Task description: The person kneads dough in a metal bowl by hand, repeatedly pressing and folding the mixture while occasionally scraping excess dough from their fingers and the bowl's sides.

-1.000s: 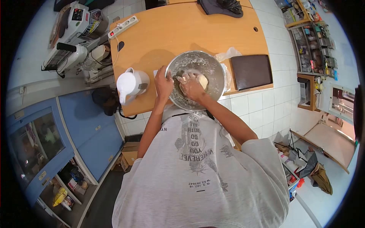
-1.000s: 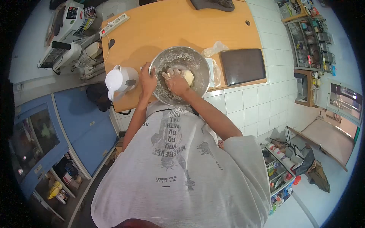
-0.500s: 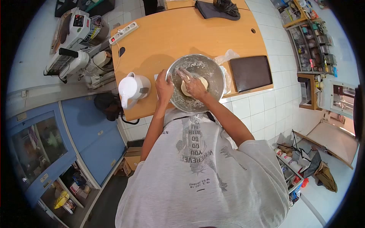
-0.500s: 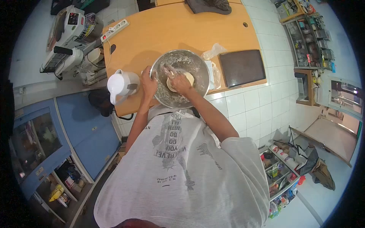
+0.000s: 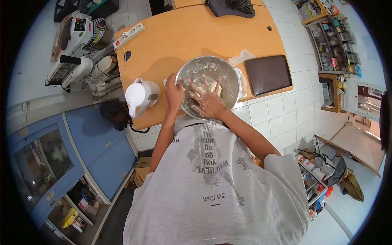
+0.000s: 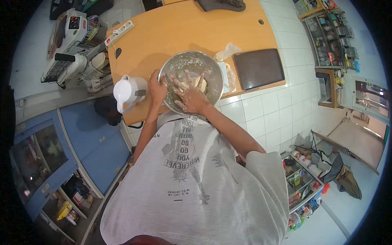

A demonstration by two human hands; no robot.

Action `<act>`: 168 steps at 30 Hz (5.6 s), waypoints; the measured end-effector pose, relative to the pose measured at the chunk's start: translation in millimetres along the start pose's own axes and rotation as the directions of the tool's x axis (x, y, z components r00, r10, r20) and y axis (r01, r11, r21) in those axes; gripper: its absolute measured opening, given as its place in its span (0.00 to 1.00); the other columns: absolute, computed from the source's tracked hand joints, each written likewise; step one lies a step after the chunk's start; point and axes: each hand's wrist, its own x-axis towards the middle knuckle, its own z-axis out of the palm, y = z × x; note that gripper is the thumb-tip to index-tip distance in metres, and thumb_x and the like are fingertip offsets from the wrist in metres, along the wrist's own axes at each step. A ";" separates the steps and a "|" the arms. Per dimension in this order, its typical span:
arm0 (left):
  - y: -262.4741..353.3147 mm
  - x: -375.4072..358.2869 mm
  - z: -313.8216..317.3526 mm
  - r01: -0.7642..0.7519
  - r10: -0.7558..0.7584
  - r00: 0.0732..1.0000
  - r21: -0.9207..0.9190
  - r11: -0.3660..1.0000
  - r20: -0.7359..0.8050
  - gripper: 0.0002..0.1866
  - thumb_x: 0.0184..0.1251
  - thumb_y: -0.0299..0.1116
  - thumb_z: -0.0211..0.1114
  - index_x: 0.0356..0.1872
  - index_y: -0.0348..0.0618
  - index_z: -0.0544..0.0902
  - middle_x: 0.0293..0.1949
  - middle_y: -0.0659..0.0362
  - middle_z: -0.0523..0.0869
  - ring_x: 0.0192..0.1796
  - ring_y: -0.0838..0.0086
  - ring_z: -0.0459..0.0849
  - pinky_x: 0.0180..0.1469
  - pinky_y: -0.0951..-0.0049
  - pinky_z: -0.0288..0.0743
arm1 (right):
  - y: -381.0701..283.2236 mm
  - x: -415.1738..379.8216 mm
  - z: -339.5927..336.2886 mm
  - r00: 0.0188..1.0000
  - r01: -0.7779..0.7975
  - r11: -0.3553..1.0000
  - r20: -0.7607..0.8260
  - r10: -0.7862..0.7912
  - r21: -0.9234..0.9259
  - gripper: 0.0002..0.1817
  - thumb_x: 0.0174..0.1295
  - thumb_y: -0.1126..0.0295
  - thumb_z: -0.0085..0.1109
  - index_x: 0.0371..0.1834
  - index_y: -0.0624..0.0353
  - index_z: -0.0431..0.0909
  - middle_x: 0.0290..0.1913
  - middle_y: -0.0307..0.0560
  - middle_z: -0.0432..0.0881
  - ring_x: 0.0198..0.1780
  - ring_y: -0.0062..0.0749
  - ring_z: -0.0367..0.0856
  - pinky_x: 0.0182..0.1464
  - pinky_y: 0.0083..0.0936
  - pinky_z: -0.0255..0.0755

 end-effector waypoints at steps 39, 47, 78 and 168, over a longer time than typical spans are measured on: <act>-6.4 -2.1 3.5 0.010 -0.009 1.000 -0.029 1.000 0.006 0.07 0.73 0.23 0.64 0.48 0.35 0.82 0.41 0.40 0.85 0.46 0.37 0.84 0.48 0.46 0.75 | 8.5 8.7 21.9 0.998 0.022 0.998 0.050 -0.025 0.063 0.33 0.72 0.45 0.56 0.78 0.45 0.74 0.89 0.45 0.53 0.80 0.53 0.66 0.75 0.84 0.48; 0.5 -2.9 0.4 -0.006 0.006 1.000 -0.027 1.000 0.015 0.07 0.73 0.22 0.64 0.48 0.35 0.82 0.41 0.40 0.85 0.46 0.38 0.84 0.48 0.48 0.75 | 16.4 -31.5 18.3 0.998 0.041 0.998 0.057 -0.039 -0.038 0.31 0.75 0.45 0.54 0.79 0.39 0.74 0.90 0.37 0.51 0.91 0.52 0.41 0.72 0.97 0.32; -4.4 -6.8 1.9 0.031 -0.031 0.999 -0.010 0.999 0.015 0.07 0.73 0.22 0.64 0.48 0.35 0.81 0.41 0.40 0.85 0.46 0.38 0.84 0.47 0.46 0.75 | 17.3 20.3 48.8 0.983 -0.035 0.998 0.180 0.045 -0.058 0.30 0.74 0.47 0.52 0.76 0.43 0.77 0.84 0.50 0.63 0.86 0.57 0.53 0.72 0.95 0.38; -1.5 5.7 7.7 -0.029 0.029 1.000 -0.022 0.999 0.001 0.12 0.69 0.18 0.65 0.51 0.36 0.82 0.42 0.41 0.86 0.45 0.39 0.86 0.45 0.47 0.77 | 66.5 0.4 -17.9 0.959 0.232 -0.694 -0.041 0.280 0.681 0.46 0.80 0.34 0.36 0.87 0.60 0.56 0.85 0.58 0.62 0.86 0.47 0.58 0.89 0.45 0.39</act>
